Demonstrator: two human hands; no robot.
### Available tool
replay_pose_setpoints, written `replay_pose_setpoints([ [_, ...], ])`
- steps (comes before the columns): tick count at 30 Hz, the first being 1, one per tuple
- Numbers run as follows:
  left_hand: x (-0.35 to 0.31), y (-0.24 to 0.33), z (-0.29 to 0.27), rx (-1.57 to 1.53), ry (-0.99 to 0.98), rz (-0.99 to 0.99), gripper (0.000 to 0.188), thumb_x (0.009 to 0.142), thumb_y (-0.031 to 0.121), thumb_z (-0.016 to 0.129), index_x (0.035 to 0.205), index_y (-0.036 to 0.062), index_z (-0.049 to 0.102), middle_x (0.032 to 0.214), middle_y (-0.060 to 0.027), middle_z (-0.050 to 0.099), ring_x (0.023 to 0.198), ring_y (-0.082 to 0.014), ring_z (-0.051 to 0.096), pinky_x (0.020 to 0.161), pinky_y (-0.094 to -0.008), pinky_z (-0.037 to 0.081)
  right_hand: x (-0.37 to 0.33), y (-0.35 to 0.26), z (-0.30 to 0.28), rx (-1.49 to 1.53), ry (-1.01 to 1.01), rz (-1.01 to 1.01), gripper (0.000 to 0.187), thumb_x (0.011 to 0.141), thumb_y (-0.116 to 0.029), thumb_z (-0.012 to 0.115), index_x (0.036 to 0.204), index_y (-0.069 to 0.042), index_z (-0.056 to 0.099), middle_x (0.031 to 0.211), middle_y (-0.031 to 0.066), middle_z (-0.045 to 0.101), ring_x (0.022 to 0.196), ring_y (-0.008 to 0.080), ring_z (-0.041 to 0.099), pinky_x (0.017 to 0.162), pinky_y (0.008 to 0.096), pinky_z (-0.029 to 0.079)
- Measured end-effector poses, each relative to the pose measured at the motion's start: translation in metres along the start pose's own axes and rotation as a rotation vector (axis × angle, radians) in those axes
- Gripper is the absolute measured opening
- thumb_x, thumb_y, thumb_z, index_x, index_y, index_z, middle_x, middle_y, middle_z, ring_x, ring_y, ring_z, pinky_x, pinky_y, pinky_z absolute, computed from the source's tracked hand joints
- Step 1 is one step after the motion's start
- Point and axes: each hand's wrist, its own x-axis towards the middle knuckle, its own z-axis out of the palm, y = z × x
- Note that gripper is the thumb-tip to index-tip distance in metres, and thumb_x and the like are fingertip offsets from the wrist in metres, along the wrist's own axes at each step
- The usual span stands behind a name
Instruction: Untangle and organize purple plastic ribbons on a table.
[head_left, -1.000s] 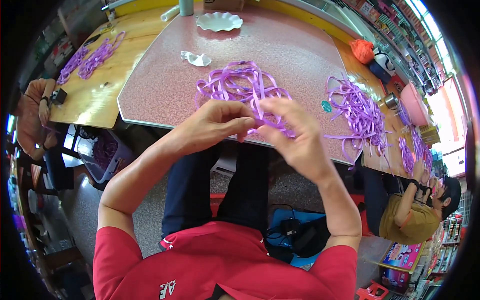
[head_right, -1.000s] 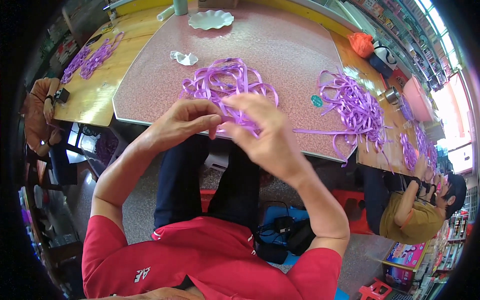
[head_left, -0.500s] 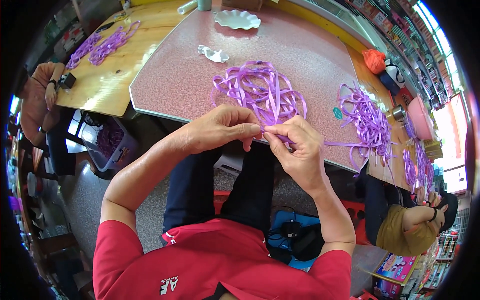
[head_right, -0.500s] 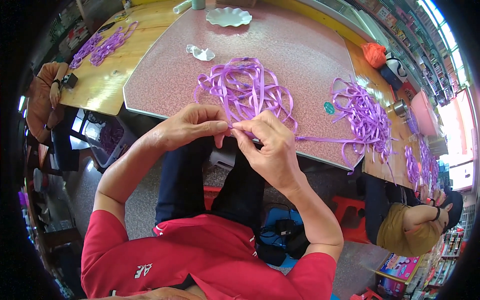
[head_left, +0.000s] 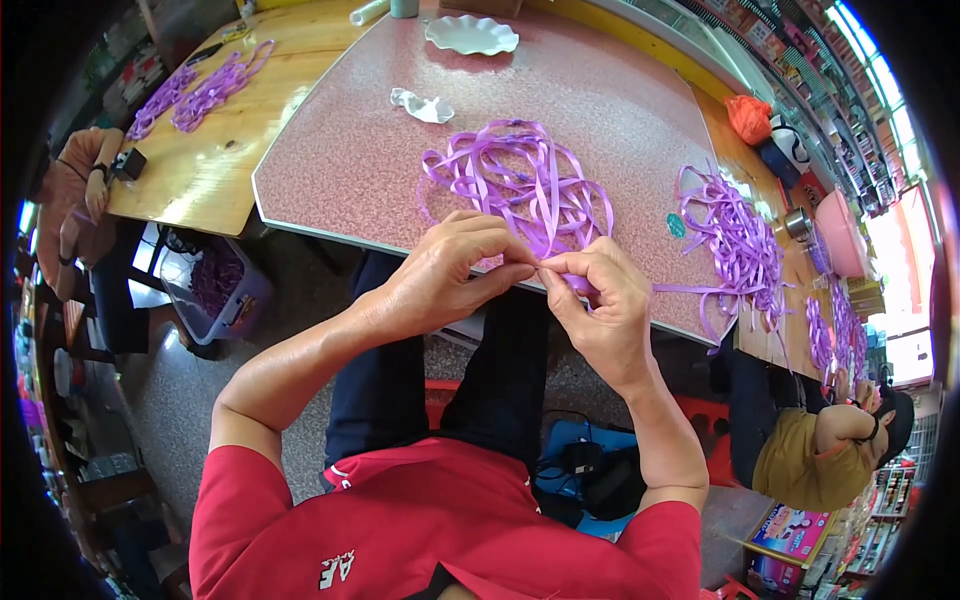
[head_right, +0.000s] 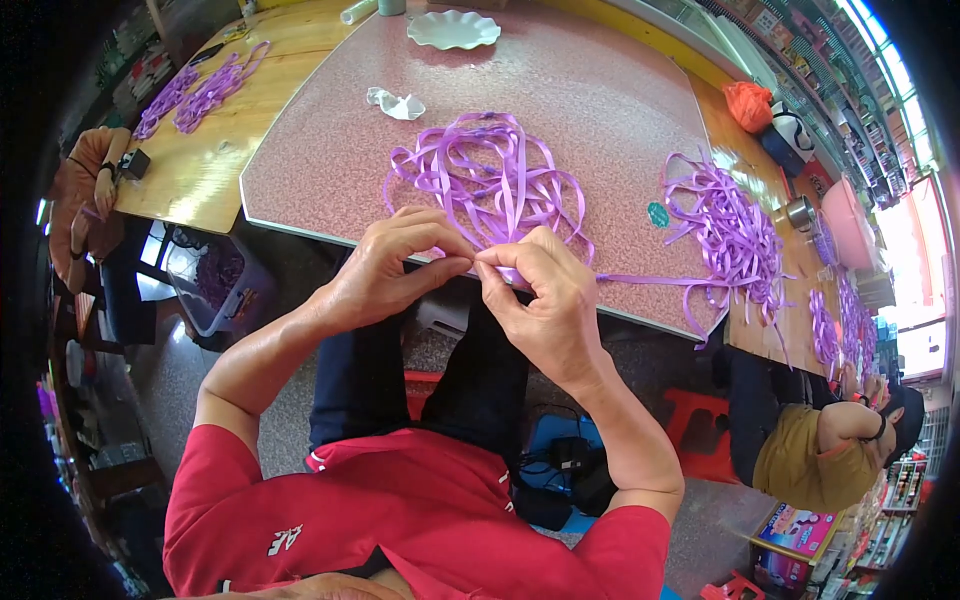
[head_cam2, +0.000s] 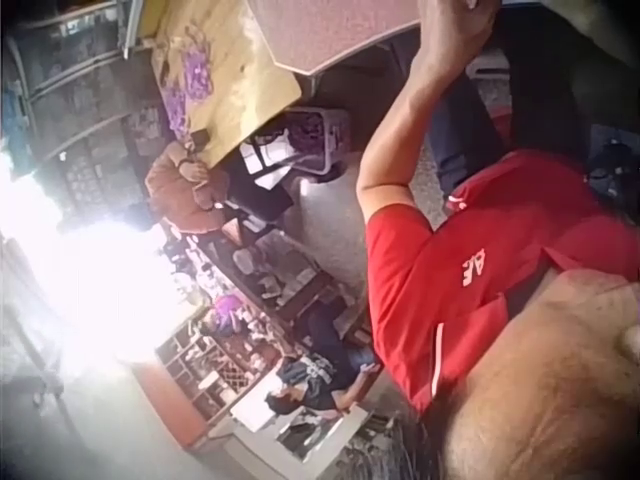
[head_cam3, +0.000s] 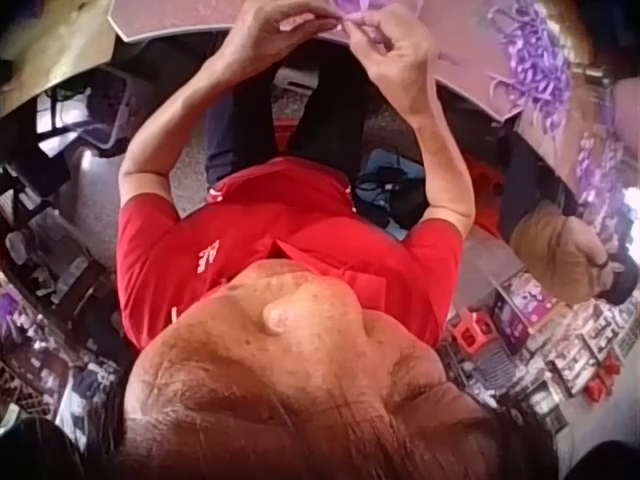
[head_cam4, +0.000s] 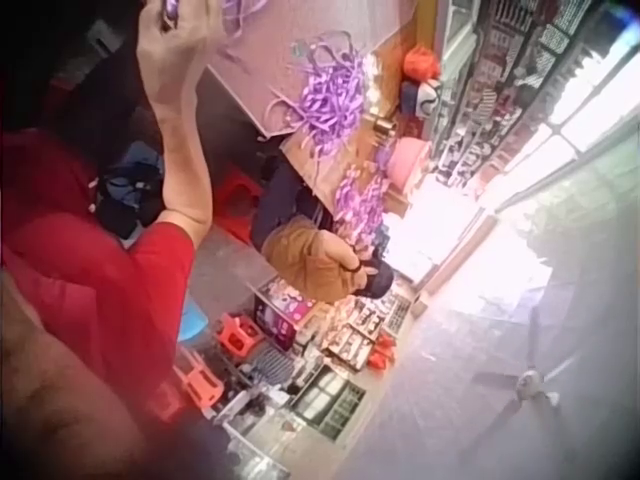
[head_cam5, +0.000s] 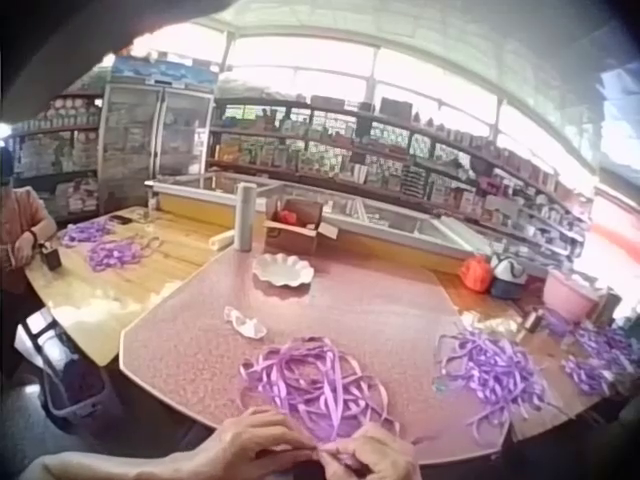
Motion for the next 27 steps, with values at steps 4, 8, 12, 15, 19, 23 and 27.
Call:
replay_pose_setpoints([
  [4,0.001,0.005,-0.002,-0.124,-0.067,-0.130,0.013,0.091,0.011,0.068,0.097,0.0005,0.066,0.091,-0.0066,0.066,0.090,-0.0179,0.064,0.080,-0.0330,0.049,-0.003,0.004,-0.006,0.048,-0.032,0.088,0.007,0.085,0.002,0.071,0.091,-0.001,0.069,0.077,-0.0010,0.055,0.065,0.0047,0.049,0.055,0.0205,0.038],
  [8,-0.008,-0.002,0.005,-0.811,-0.074,-0.438,0.023,0.099,0.026,0.062,0.102,0.0030,0.059,0.095,-0.0030,0.063,0.096,-0.0120,0.059,0.090,-0.0306,0.046,-0.005,0.005,-0.011,0.414,-0.078,0.413,0.006,0.091,-0.004,0.068,0.096,-0.001,0.067,0.079,-0.0041,0.057,0.069,0.0019,0.050,0.062,0.0175,0.040],
  [12,-0.015,0.003,0.008,-1.128,-0.015,-0.578,0.018,0.099,0.025,0.061,0.099,0.0075,0.057,0.098,-0.0054,0.063,0.096,-0.0149,0.059,0.092,-0.0312,0.045,-0.010,0.011,-0.016,0.580,-0.094,0.569,0.009,0.092,-0.008,0.069,0.099,-0.003,0.066,0.082,-0.0047,0.061,0.072,0.0005,0.052,0.064,0.0160,0.041],
  [15,-0.021,-0.002,0.014,-1.431,0.002,-0.498,0.014,0.099,0.022,0.061,0.099,0.0084,0.058,0.103,-0.0076,0.063,0.098,-0.0155,0.059,0.091,-0.0313,0.045,-0.015,0.013,-0.015,0.678,-0.059,0.619,0.007,0.092,-0.007,0.069,0.097,-0.003,0.067,0.084,-0.0049,0.062,0.073,0.0005,0.054,0.065,0.0158,0.042],
  [19,-0.014,0.012,0.032,-1.364,0.178,-0.449,0.010,0.099,0.018,0.061,0.100,0.0086,0.058,0.106,-0.0092,0.062,0.101,-0.0167,0.058,0.090,-0.0320,0.046,-0.022,0.001,0.000,0.603,0.005,0.558,0.006,0.093,-0.005,0.067,0.097,-0.002,0.067,0.083,-0.0049,0.062,0.072,0.0004,0.053,0.064,0.0154,0.041],
  [23,-0.008,0.008,0.029,-0.376,0.218,-0.094,0.007,0.091,0.007,0.067,0.096,0.0057,0.062,0.108,-0.0073,0.063,0.106,-0.0231,0.059,0.089,-0.0344,0.045,-0.023,-0.002,0.005,0.487,0.094,0.383,0.006,0.095,-0.005,0.064,0.095,-0.001,0.068,0.079,-0.0050,0.061,0.066,-0.0007,0.050,0.058,0.0153,0.038],
  [27,-0.003,0.016,0.026,0.403,0.202,0.304,0.022,0.073,0.003,0.074,0.091,0.0074,0.062,0.104,-0.0035,0.063,0.105,-0.0288,0.061,0.088,-0.0416,0.044,-0.022,0.003,0.004,0.570,0.037,0.548,0.018,0.096,-0.017,0.066,0.088,-0.003,0.070,0.075,-0.0036,0.061,0.054,-0.0011,0.042,0.048,0.0168,0.029],
])
